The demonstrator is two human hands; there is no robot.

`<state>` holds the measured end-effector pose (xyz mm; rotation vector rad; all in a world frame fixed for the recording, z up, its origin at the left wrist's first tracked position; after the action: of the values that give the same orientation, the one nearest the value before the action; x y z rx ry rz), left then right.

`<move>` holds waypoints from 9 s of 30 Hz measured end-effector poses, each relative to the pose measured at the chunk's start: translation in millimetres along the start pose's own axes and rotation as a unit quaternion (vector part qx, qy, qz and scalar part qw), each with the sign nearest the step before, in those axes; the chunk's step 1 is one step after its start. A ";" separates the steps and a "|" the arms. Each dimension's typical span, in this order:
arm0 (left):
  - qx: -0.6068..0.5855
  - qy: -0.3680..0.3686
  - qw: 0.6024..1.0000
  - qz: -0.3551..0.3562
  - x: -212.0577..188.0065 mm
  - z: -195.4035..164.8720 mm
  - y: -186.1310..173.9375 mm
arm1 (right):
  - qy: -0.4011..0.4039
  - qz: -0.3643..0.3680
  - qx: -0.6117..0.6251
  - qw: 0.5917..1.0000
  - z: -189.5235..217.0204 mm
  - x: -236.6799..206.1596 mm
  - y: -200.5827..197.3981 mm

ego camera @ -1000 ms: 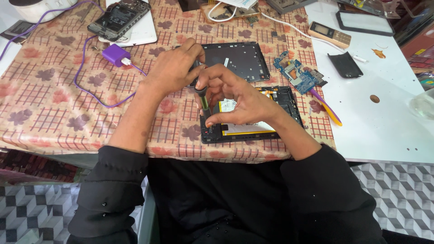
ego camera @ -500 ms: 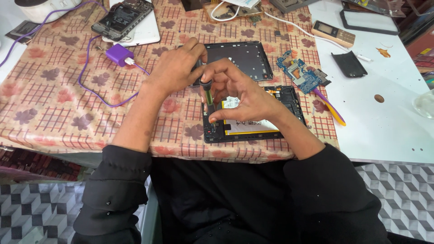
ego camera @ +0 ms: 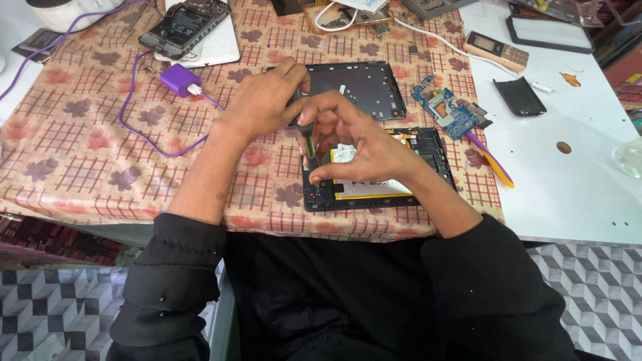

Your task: The person uses a screwdriver to remove screws from a disassembled tablet and carefully detaches internal components, including the motherboard and battery connector. The work is performed on a cluttered table with various tools and electronic parts visible.

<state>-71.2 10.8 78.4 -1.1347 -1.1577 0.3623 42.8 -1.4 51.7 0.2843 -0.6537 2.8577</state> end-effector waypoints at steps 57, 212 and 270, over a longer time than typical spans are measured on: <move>-0.419 0.037 0.859 0.293 -30.6 -41.7 77.2 | 0.001 0.042 0.085 0.995 5.3 -8.0 -2.7; -0.220 0.065 0.955 0.186 -48.4 -64.6 48.1 | 0.004 0.031 0.149 0.988 12.4 -12.8 -17.5; -0.173 0.058 0.983 -0.031 15.1 -3.3 18.6 | 0.023 -0.062 0.070 0.995 -0.2 -34.7 -6.1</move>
<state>-56.5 28.4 70.8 -1.3981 -1.1777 0.0427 77.7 -1.1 46.1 0.2702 -0.4124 2.7864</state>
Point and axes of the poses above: each hand's wrist, its own x-axis towards the middle knuckle, its own y-axis out of the palm, z = x × y, the point moved 9 cm from there along x, towards the middle knuckle, and after that the axes turned 15 degrees about y, right-handed, at the moved point
